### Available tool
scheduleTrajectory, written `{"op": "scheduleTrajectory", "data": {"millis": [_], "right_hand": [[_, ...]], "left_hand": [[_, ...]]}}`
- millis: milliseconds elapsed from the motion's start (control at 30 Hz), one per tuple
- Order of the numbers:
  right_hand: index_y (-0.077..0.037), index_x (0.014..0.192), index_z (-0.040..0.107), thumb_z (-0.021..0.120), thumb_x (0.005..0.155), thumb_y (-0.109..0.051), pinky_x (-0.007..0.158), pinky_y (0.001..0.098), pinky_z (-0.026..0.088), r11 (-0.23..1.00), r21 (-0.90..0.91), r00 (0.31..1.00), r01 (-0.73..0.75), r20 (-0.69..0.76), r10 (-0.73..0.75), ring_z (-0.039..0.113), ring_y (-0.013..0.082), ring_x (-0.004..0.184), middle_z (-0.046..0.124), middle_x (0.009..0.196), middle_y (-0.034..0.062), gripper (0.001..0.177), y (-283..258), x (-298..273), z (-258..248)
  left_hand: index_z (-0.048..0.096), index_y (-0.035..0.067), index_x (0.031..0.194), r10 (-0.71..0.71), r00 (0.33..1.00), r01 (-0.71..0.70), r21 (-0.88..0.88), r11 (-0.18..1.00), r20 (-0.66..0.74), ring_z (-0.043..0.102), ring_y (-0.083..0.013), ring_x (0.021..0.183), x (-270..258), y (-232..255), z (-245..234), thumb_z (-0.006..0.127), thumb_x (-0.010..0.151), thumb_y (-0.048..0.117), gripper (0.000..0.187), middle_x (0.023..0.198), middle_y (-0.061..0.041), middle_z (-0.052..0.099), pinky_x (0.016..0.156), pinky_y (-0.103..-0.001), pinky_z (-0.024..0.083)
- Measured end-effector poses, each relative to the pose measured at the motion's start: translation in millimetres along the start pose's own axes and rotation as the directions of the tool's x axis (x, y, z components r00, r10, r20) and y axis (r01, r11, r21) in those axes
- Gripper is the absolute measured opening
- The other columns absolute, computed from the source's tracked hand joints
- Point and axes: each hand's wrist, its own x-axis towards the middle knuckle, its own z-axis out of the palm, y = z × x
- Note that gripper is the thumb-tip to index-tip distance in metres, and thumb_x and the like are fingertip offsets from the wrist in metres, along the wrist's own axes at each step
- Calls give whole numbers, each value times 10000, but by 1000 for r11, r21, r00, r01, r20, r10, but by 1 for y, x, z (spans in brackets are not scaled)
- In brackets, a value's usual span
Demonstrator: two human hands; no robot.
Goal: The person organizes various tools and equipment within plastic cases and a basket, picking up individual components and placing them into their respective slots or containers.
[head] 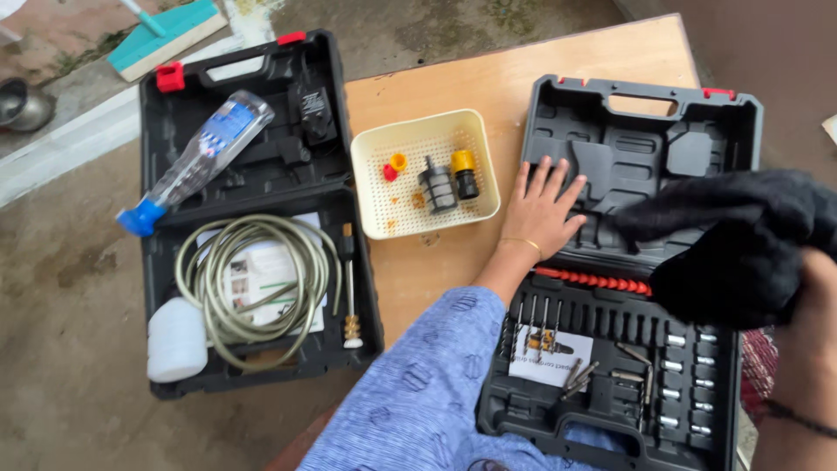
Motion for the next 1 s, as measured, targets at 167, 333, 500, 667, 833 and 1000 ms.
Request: {"op": "scheduleTrajectory", "data": {"millis": [167, 333, 500, 667, 833, 1000], "right_hand": [[-23, 1205, 605, 685, 818, 115, 985, 330, 582, 993, 111, 992, -28, 128, 14, 689, 179, 1029, 679, 1154, 70, 419, 45, -27, 33], [4, 1249, 638, 677, 689, 80, 1016, 309, 532, 997, -63, 897, -47, 436, 70, 657, 161, 1092, 674, 1183, 50, 567, 81, -63, 108], [8, 1178, 600, 710, 627, 27, 1055, 296, 442, 995, -80, 748, 61, 664, 8, 592, 209, 1194, 622, 1251, 83, 562, 101, -114, 190], [14, 1097, 690, 837, 722, -140, 1066, 357, 432, 898, -269, 579, 349, 815, 19, 559, 261, 1297, 579, 1417, 116, 432, 66, -114, 177], [-48, 1166, 745, 813, 806, -227, 1068, 348, 476, 831, -439, 735, 342, 676, 54, 619, 225, 1281, 654, 1391, 88, 407, 42, -85, 92], [-109, 1255, 726, 757, 911, -244, 1039, 362, 504, 795, -603, 926, 64, 333, 178, 644, 243, 1240, 685, 1329, 84, 371, 44, -78, -15]], "left_hand": [[136, 226, 1668, -34, 999, 46, -964, 263, 39, 368, -364, 1512, -50, 10, -63, 771, 856, 260, 1031, 1745, -112, 175, 1170, -526, 405], [319, 228, 1670, -86, 994, 65, -996, 56, 60, 343, -331, 1593, -143, -15, -143, 818, 862, 210, 950, 1772, -85, 231, 1204, -471, 430], [644, 189, 1241, -189, 979, 159, -863, 479, 75, 539, -293, 1361, -191, -49, -159, 881, 688, 143, 603, 1412, -101, 504, 1115, -388, 483], [679, 104, 866, -446, 882, 261, -627, 734, -154, 665, -312, 1126, -210, -61, -150, 816, 591, 47, 313, 1148, -100, 632, 958, -350, 537], [669, 128, 998, -335, 906, 286, -210, 935, -258, 558, -353, 1200, -204, -73, -123, 761, 679, -11, 360, 1281, -110, 569, 978, -447, 501], [636, 148, 1256, -311, 932, 333, 104, 937, -188, 476, -399, 1274, -185, -79, -85, 658, 828, 24, 446, 1428, -153, 487, 1040, -559, 391]]}}
